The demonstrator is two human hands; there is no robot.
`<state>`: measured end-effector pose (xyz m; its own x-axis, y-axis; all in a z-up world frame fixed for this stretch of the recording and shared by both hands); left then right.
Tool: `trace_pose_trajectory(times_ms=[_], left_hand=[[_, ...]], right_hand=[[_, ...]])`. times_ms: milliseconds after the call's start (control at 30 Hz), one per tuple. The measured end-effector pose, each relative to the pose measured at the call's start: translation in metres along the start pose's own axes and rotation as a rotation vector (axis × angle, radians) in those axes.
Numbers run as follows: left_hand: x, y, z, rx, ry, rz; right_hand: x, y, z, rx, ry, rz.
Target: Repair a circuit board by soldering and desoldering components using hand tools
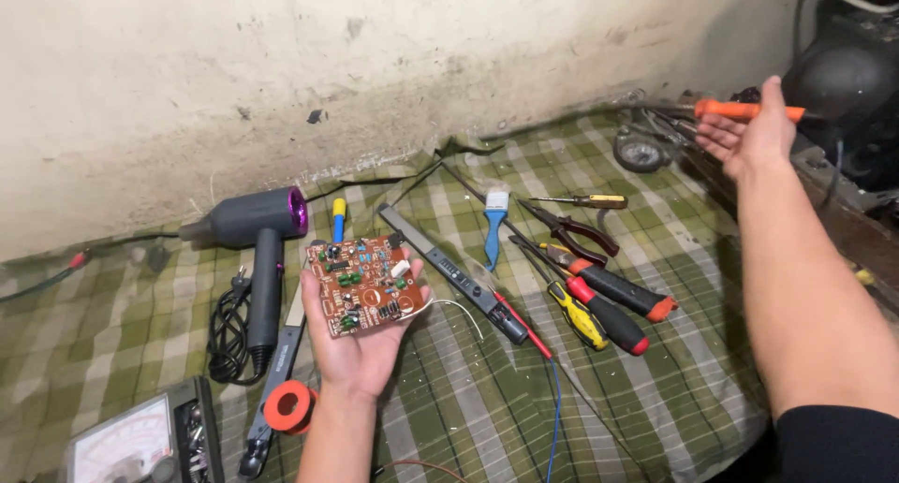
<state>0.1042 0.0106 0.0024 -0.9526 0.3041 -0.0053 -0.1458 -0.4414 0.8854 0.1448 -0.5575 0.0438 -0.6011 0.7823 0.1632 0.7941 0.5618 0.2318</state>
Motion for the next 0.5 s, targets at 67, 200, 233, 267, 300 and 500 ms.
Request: trace_pose_trajectory(times_ms=[67,200,233,267,300,500], left_hand=[[-0.001,0.0,0.002,-0.015,0.011,0.016],[-0.001,-0.003,0.0,-0.037,0.03,0.013],[-0.002,-0.003,0.002,-0.042,0.042,0.013],[-0.003,-0.002,0.002,-0.045,0.045,0.011],[-0.003,-0.004,0.003,-0.06,0.051,0.039],[-0.005,-0.007,0.003,-0.059,0.071,0.033]], right_hand=[[-0.01,-0.005,-0.002,-0.001,-0.025,0.041],[-0.015,0.001,-0.019,0.018,-0.192,0.056],[-0.011,0.007,-0.029,0.014,-0.27,0.072],[-0.013,0.01,-0.03,0.009,-0.27,0.07],[-0.014,0.011,-0.034,-0.017,-0.322,0.103],[-0.062,-0.01,-0.029,-0.092,-0.674,0.288]])
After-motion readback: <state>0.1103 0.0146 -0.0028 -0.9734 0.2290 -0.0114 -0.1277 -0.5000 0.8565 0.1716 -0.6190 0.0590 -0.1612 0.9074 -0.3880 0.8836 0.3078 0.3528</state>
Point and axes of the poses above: each hand's wrist, its own x-axis away from the middle knuckle, its own y-axis out of the palm, z = x × y, the point moved 9 cm from there along -x, towards the middle knuckle, and after that the axes turned 1 degree about -z, right-handed, at the moved point
